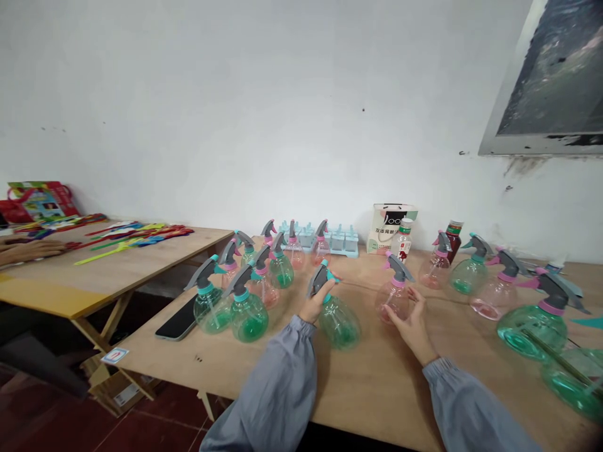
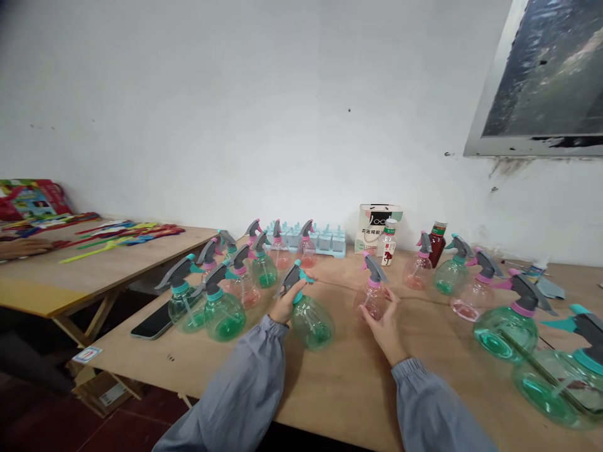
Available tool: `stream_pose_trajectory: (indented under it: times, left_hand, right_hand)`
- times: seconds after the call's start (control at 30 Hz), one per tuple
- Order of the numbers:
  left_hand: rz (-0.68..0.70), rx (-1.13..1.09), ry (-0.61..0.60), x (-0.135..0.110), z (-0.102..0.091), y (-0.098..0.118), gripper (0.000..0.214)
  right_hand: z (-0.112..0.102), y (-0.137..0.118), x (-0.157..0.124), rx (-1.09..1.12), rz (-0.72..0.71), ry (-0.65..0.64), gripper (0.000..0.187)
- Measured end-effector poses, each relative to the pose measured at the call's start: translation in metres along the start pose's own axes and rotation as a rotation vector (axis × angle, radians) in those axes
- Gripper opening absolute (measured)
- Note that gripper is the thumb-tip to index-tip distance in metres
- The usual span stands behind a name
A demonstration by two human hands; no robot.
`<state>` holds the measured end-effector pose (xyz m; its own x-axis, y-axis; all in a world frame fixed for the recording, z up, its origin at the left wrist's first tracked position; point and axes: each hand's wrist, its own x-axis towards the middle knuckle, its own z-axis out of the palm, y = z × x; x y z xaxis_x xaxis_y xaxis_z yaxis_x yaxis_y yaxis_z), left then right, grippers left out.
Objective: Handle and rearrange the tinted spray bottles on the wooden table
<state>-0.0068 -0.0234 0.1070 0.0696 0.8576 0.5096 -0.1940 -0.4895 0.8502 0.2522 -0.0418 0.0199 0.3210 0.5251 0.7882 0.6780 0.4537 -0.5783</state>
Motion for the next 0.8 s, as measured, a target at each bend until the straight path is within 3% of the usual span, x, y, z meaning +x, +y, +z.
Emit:
stream_pose_trajectory:
  times: [0.1, 0.23, 0.33, 0.4, 0.57, 0.7, 0.8]
  left_hand:
    - [0.059, 0.140, 0.036, 0.002, -0.006, 0.002, 0.040]
    - [0.188, 0.428, -0.055, 0.013, -0.025, 0.010, 0.035]
    - [0.183, 0.549, -0.047, 0.022, -0.040, 0.008, 0.040]
    - [0.180, 0.596, 0.015, 0.023, -0.047, 0.001, 0.047]
    - [0.357, 0.909, 0.279, 0.002, -0.045, -0.023, 0.069]
    - [0.195, 1.137, 0.459, -0.020, -0.034, -0.033, 0.062]
    - [0.043, 1.216, 0.435, -0.015, -0.030, -0.034, 0.056]
  right_hand:
    - [0.000, 0.003, 0.000, -0.021, 0.000, 0.037, 0.083]
    - [0.000, 0.006, -0.001, -0.038, 0.042, 0.041, 0.090]
    - [0.001, 0.009, -0.002, -0.007, 0.086, 0.014, 0.090]
    - [0.003, 0.011, -0.003, 0.022, 0.101, -0.007, 0.089]
    - [0.005, 0.013, -0.004, 0.051, 0.146, 0.008, 0.098]
    - [0.007, 0.014, -0.005, 0.087, 0.183, -0.043, 0.098]
    - [0.009, 0.015, -0.006, 0.115, 0.170, -0.078, 0.093]
